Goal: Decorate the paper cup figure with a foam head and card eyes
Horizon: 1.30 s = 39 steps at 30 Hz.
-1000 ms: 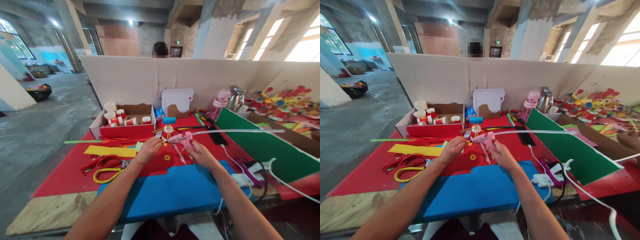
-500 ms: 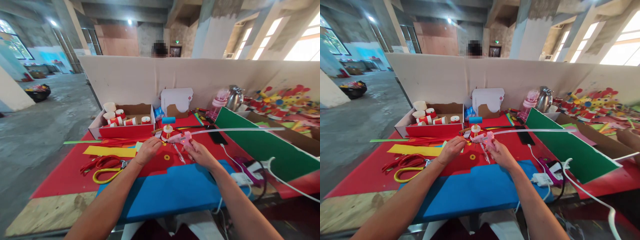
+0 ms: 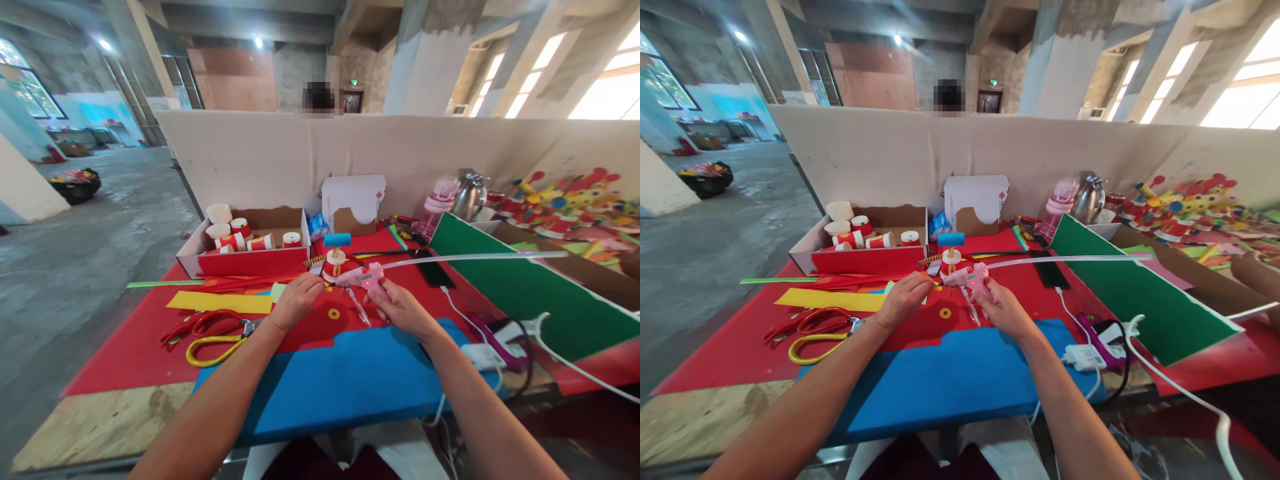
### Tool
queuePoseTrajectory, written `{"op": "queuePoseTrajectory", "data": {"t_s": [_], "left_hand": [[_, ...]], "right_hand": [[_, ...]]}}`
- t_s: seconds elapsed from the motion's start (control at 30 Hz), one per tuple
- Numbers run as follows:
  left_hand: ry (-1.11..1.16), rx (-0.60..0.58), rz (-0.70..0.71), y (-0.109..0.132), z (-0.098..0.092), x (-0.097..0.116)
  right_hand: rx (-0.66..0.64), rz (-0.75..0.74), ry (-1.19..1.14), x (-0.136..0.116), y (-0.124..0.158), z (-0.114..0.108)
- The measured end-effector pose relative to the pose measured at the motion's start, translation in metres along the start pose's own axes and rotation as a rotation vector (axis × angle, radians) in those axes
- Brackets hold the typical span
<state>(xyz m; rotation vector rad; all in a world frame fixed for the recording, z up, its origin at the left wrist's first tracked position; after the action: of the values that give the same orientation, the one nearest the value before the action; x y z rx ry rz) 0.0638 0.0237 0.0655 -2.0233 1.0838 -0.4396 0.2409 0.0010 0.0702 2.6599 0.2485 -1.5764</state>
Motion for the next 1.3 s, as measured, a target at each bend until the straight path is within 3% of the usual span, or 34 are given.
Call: {"op": "queuePoseTrajectory", "data": {"t_s": [1.3], "left_hand": [[-0.038,-0.010,0.019,-0.0006,0.0007,0.0009]], "right_hand": [[0.020,-0.020,-0.017,-0.0029,0.0021,0.0007]]}}
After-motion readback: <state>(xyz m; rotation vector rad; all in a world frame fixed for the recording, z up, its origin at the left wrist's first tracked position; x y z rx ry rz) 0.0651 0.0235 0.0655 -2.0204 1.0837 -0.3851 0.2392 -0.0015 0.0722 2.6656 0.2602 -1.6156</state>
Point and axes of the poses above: each hand's wrist, its own y-axis away from the middle knuckle, its own z-axis out of the palm, x = y × z, the point moved 7 cm from there along -y, towards the middle knuckle, and after that the axes turned 4 degrees about -z, right-handed, at the moved point
